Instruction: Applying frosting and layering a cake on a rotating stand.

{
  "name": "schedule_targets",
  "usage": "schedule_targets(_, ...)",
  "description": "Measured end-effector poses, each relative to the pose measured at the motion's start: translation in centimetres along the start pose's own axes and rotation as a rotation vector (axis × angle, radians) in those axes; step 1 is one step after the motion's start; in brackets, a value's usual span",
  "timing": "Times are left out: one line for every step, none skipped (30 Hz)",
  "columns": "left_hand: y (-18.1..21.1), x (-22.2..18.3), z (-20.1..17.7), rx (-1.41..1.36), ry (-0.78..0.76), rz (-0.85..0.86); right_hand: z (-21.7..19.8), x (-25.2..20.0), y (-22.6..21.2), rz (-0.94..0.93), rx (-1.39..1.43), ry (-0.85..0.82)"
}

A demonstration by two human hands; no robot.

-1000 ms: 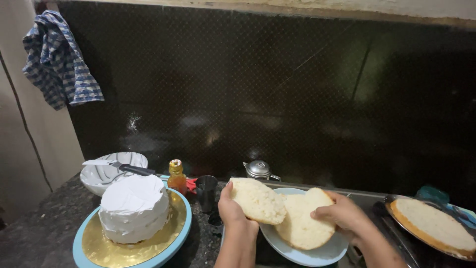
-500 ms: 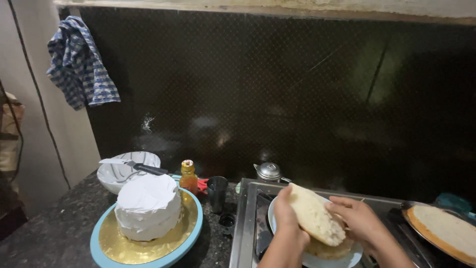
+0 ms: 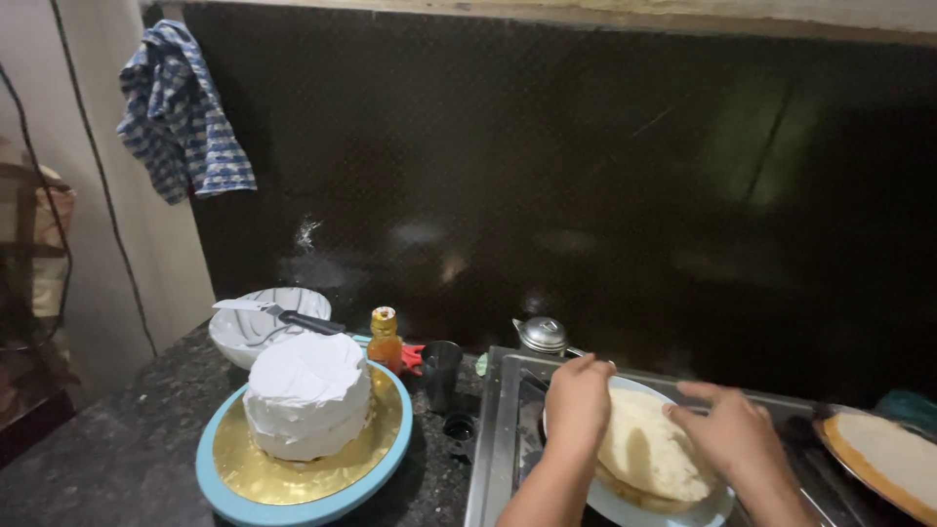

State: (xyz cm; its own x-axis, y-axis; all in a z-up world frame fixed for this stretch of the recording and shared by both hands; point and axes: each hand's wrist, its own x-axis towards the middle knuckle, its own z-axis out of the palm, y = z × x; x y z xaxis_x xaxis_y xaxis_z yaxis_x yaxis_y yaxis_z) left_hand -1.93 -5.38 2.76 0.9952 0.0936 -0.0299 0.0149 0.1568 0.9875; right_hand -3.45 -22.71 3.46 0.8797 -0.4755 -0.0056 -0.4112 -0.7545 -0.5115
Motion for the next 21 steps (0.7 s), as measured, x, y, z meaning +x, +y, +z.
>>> schedule_targets(-0.1,0.2,-0.2,0.048,0.022,0.027,-0.5,-0.7,-1.0,0.042,-0.049,0.019)
schedule_targets(0.4,-0.6,-0.6,0.049,0.030,0.026,-0.3,-0.7,-1.3,0.037,-0.050,0.014)
schedule_targets(1.0,-1.3,-1.0,0.009,-0.022,0.025,-0.1,-0.7,-1.6,-0.074,0.033,0.078)
schedule_targets(1.4,-2.1,-1.6,-0.028,-0.076,0.023,0.4,-0.9,-1.9,-0.181,0.117,0.144)
schedule_targets(1.8,-2.3,-2.2,-0.027,-0.070,0.021,0.6,-1.5,-2.8,-0.183,0.118,0.137)
schedule_targets(2.3,-2.3,-2.8,0.120,-0.086,0.144,0.7,-2.1,-3.9,-0.188,0.158,0.139)
schedule_targets(2.9,-2.3,-3.5,0.266,-0.101,0.267,0.8,-2.7,-5.1,-0.192,0.199,0.142)
schedule_targets(2.2,-1.4,-4.1,0.267,-0.102,0.263,1.5,-2.9,-6.0,-0.189,0.199,0.139)
schedule_targets(1.5,-0.5,-4.9,0.297,-0.071,0.443,2.2,-3.1,-7.0,-0.202,0.158,0.131)
schedule_targets(1.1,0.8,-5.7,0.328,-0.041,0.627,2.9,-3.1,-8.3,-0.219,0.120,0.123)
schedule_targets(2.7,1.0,-7.4,0.331,-0.040,0.627,3.6,-3.4,-9.9,-0.220,0.122,0.122)
schedule_targets(4.4,1.2,-9.3,0.221,-0.070,0.502,4.5,-3.8,-11.6,-0.280,0.142,0.130)
schedule_targets(6.1,1.3,-11.3,0.113,-0.098,0.377,5.4,-4.3,-13.3,-0.340,0.161,0.139)
schedule_targets(6.9,2.1,-13.1,0.116,-0.099,0.372,6.5,-4.5,-15.3,-0.336,0.162,0.135)
schedule_targets(7.6,2.8,-15.0,0.169,-0.084,0.361,7.6,-4.8,-17.2,-0.346,0.197,0.146)
schedule_targets(8.5,3.7,-16.8,0.221,-0.068,0.353,8.7,-4.9,-19.2,-0.358,0.233,0.162)
schedule_targets(8.4,5.2,-18.4,0.224,-0.069,0.352,10.0,-4.7,-21.0,-0.356,0.235,0.161)
schedule_targets(8.2,7.0,-20.0,0.267,-0.024,0.503,11.5,-4.4,-22.9,-0.386,0.285,0.122)
schedule_targets(8.1,8.7,-21.6,0.311,0.020,0.655,13.0,-4.0,-24.7,-0.416,0.335,0.085)
schedule_targets(8.8,10.0,-23.6,0.314,0.016,0.655,15.0,-2.5,-26.2,-0.412,0.338,0.085)
schedule_targets(9.5,11.1,-25.6,0.332,0.007,0.594,17.0,-1.1,-27.6,-0.490,0.481,0.028)
